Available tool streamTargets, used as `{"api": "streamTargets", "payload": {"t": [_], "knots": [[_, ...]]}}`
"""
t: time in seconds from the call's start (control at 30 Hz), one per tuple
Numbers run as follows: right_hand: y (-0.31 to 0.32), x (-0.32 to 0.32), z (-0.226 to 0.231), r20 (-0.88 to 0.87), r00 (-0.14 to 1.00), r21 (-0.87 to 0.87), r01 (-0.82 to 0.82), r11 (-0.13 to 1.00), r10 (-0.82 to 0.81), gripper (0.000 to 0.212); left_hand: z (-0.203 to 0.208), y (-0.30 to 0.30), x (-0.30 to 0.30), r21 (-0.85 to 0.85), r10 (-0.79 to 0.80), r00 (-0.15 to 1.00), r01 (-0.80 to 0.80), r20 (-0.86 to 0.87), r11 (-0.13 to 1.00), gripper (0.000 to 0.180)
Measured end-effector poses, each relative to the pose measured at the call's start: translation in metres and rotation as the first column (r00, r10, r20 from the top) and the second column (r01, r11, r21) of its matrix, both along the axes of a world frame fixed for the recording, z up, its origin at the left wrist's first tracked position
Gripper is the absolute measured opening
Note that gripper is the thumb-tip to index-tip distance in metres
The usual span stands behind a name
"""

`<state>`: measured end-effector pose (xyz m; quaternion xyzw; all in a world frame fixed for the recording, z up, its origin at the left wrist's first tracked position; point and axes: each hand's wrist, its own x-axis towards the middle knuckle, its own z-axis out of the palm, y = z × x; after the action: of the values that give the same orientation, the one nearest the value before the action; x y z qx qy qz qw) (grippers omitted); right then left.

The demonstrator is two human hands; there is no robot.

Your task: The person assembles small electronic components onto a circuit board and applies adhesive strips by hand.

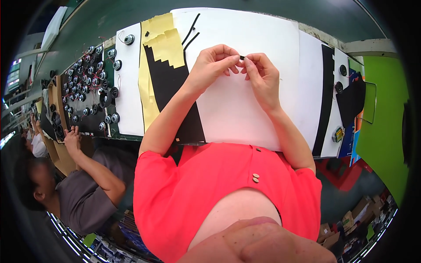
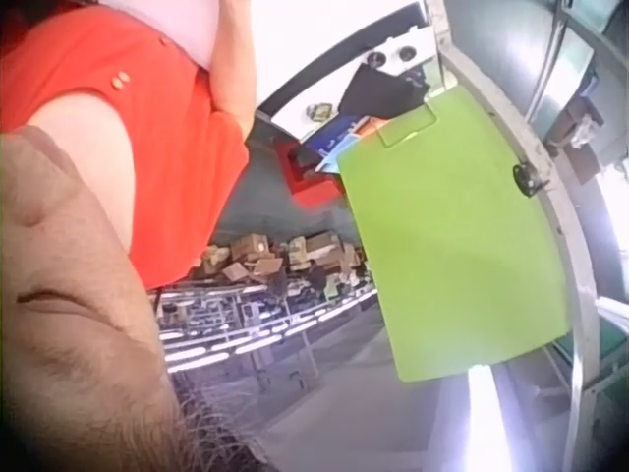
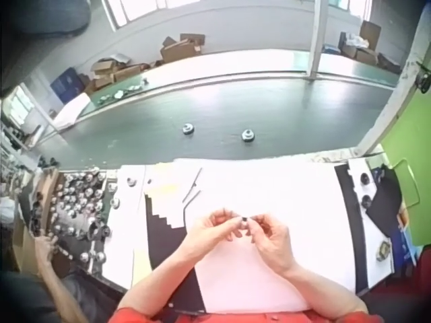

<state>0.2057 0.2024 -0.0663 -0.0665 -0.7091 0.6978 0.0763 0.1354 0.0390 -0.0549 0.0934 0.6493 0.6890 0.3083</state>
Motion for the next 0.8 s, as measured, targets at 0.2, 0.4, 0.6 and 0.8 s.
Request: {"api": "streamTargets", "payload": {"t": [0.2, 0.4, 0.6, 0.8], "knots": [[0.003, -0.001, -0.001, 0.016, 0.999, 0.0, 0.034, 0.999, -0.034, 0.012, -0.001, 0.006, 0.007, 0.063, 0.043, 0.999, -0.041, -0.028, 0.997, 0.019], [0.004, -0.002, -0.004, 0.018, 0.999, -0.031, 0.028, 0.999, -0.027, 0.013, -0.005, 0.004, 0.009, 0.112, 0.125, 0.992, -0.122, -0.017, 0.986, 0.02], [0.004, -0.002, -0.003, 0.037, 0.999, -0.076, -0.02, 0.997, 0.023, 0.013, -0.01, 0.007, 0.014, 0.068, 0.106, 0.975, -0.094, -0.196, 0.993, 0.016], [0.006, -0.004, -0.012, -0.016, 0.999, 0.051, -0.036, 0.998, 0.037, 0.009, -0.011, 0.007, 0.015, 0.012, 0.146, 0.965, -0.147, -0.217, 0.989, 0.01]]}}
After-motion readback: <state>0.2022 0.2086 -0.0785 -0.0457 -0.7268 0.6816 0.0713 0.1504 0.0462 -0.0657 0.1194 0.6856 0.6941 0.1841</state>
